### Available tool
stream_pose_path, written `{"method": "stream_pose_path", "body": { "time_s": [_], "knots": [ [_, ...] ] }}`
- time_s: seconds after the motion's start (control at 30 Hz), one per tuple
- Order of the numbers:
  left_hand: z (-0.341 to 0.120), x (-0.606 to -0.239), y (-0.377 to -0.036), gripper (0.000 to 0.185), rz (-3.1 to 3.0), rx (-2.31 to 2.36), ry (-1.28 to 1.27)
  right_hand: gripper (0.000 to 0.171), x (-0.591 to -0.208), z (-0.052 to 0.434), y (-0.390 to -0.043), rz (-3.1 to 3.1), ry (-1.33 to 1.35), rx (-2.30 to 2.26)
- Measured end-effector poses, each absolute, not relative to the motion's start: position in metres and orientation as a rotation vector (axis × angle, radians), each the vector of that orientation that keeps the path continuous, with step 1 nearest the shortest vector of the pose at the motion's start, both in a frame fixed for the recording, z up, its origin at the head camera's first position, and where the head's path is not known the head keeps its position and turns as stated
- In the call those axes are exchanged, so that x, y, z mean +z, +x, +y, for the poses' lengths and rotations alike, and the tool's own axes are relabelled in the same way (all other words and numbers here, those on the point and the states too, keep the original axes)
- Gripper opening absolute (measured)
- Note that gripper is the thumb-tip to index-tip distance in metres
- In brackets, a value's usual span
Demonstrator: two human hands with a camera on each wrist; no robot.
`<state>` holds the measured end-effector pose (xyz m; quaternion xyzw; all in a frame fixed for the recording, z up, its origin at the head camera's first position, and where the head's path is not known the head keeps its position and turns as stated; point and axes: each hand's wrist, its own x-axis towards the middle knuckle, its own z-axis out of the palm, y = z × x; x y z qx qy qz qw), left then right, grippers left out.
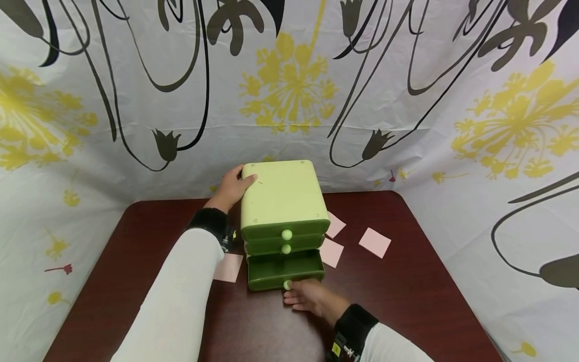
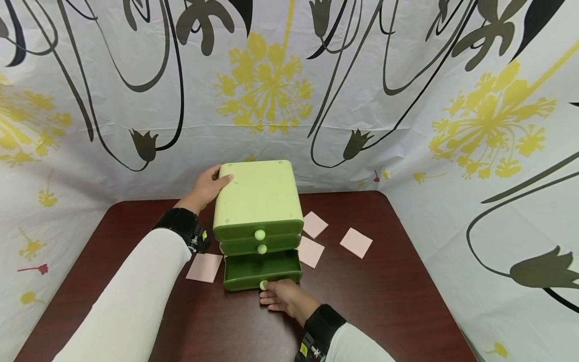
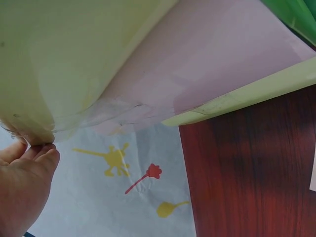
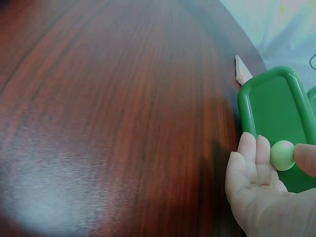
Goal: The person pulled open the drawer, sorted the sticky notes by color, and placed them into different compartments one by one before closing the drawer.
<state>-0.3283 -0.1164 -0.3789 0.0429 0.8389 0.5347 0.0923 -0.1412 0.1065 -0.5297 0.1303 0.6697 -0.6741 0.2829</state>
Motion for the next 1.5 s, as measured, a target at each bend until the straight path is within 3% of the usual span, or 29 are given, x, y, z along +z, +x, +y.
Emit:
{"method": "stream_pose_path", "body": {
  "time_s": [1.5],
  "knots": [
    [-0.111, -0.374, -0.323, 0.071, 2.491, 1.594, 0.114, 0.020, -0.529, 0.113, -0.102, 1.760, 0.375, -1.791]
  ]
}}
